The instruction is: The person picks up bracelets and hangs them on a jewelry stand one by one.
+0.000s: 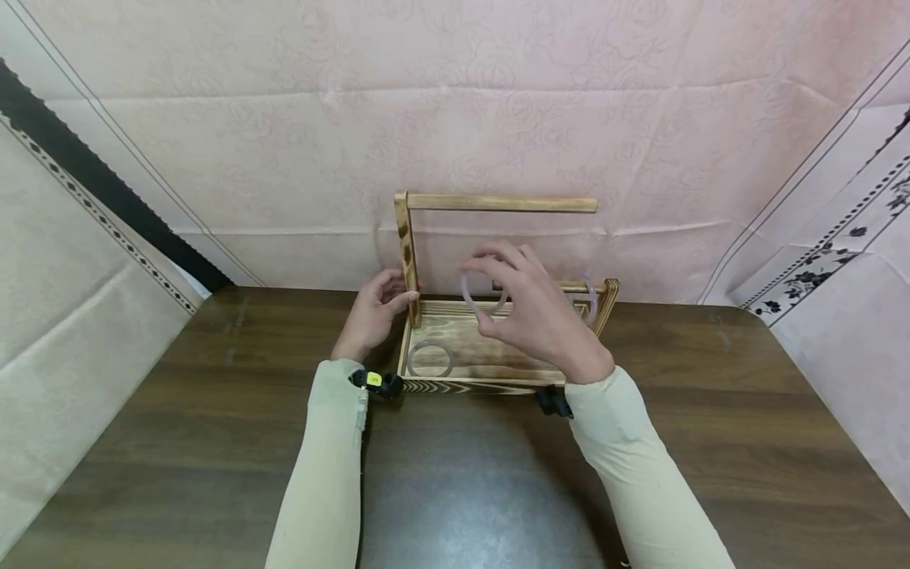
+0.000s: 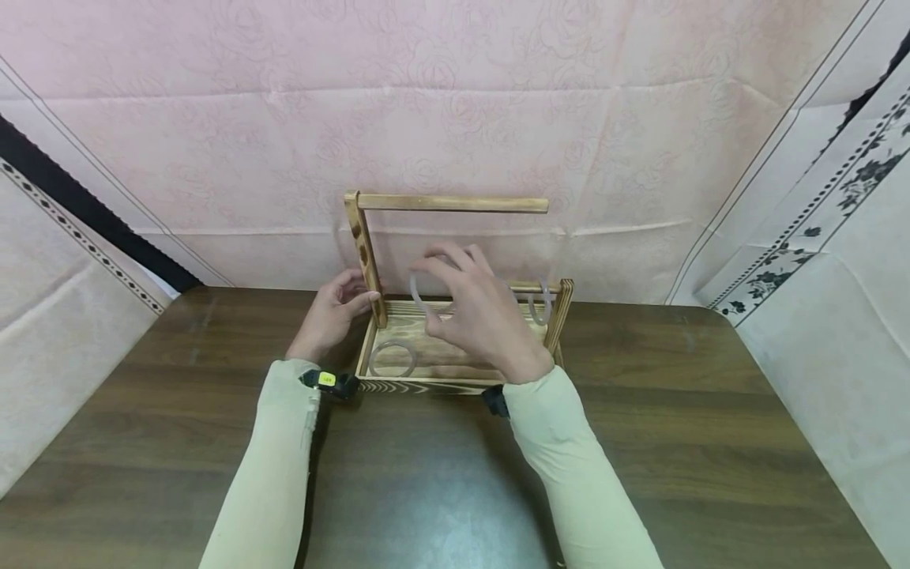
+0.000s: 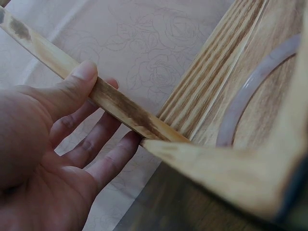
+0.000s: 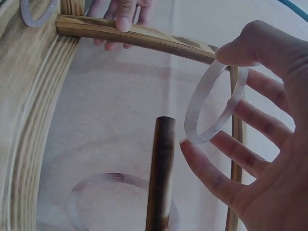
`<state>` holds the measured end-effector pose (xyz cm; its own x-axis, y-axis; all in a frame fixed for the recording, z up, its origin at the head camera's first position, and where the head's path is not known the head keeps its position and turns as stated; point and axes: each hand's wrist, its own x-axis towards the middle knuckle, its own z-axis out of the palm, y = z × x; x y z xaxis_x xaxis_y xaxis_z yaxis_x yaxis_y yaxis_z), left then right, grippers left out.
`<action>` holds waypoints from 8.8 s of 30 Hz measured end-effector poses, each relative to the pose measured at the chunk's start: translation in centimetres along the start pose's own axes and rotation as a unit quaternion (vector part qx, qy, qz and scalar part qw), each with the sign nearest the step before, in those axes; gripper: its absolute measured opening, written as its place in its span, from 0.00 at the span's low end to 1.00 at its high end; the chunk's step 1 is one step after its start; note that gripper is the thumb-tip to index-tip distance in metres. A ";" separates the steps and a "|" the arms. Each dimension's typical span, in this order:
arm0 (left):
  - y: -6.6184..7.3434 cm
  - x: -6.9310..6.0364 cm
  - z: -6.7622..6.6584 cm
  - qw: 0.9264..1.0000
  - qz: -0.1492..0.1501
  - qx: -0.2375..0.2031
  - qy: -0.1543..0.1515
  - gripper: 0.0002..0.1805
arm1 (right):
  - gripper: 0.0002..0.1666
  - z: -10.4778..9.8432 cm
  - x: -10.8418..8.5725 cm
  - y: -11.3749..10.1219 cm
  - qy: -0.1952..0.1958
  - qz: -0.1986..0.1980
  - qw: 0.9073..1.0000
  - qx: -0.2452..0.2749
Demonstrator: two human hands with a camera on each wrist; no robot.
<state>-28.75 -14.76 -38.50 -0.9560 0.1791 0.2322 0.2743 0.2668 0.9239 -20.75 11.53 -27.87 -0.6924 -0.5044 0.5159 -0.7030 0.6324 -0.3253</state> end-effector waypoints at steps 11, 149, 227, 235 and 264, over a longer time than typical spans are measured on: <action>-0.1 0.1 0.0 1.000 0.001 -0.001 -0.003 0.21 | 0.32 -0.7 0.6 0.1 0.031 -0.001 1.000 0.001; 2.0 -0.7 0.1 1.000 -0.028 0.003 -0.010 0.20 | 0.38 -6.3 -0.7 5.2 0.193 0.113 0.975 -0.014; 3.3 -1.3 0.1 0.999 -0.031 0.004 -0.013 0.20 | 0.37 -4.0 0.5 6.8 0.228 0.060 0.972 -0.006; 3.5 -1.3 0.1 0.999 -0.030 0.001 -0.014 0.19 | 0.37 -3.9 0.6 6.7 0.230 0.056 0.972 -0.004; -0.2 0.0 0.1 1.000 -0.015 0.005 -0.002 0.20 | 0.37 -3.3 1.1 6.3 0.213 0.055 0.975 -0.007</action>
<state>-28.83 -14.74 -38.68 -0.9633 0.1745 0.2039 0.2471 0.2809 0.9274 -25.42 16.87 -26.74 -0.6314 -0.1443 0.7619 -0.6231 0.6793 -0.3877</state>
